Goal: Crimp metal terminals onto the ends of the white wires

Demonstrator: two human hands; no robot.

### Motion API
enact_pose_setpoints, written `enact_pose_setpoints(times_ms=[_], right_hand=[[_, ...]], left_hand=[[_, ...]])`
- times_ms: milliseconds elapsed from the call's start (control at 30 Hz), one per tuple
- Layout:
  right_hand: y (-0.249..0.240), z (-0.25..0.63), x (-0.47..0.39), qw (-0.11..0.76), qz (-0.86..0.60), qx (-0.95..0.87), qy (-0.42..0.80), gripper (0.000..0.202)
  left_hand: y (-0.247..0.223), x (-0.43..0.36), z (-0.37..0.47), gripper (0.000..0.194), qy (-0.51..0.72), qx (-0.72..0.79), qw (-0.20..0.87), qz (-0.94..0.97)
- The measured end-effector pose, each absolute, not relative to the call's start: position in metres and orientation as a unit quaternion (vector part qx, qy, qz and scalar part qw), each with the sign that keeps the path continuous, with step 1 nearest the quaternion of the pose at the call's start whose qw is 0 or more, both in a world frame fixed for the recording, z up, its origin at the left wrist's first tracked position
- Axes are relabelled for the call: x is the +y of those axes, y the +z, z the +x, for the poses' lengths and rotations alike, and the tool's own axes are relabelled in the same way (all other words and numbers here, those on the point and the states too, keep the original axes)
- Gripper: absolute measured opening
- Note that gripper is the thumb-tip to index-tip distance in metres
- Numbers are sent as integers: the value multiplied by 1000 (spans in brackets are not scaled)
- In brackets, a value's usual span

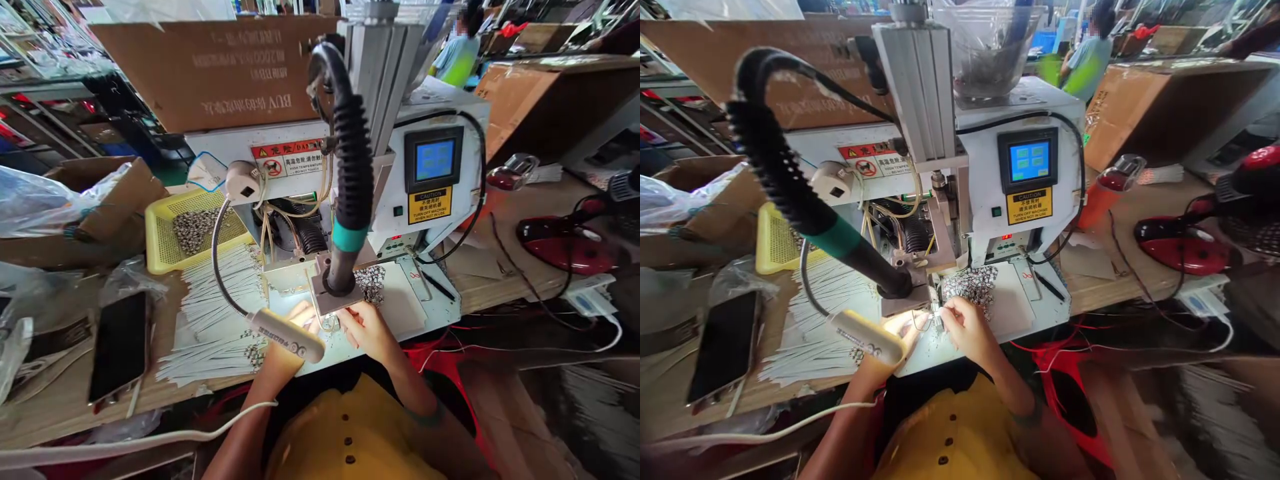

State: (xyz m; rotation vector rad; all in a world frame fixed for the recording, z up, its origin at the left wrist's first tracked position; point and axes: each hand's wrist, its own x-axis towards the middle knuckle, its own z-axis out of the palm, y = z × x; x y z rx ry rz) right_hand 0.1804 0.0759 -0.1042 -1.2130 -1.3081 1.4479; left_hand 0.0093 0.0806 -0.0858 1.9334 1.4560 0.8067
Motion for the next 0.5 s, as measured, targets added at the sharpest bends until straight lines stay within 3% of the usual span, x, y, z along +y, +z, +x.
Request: enact_pose_setpoints(times_ms=[333, 500], right_hand=[[-109, 179, 78, 395, -485, -526, 577, 28], [-108, 179, 77, 406, -492, -535, 553, 23]], left_hand=[[-96, 79, 7, 31, 230, 563, 349, 713], [-95, 81, 10, 22, 291, 543, 346, 708]])
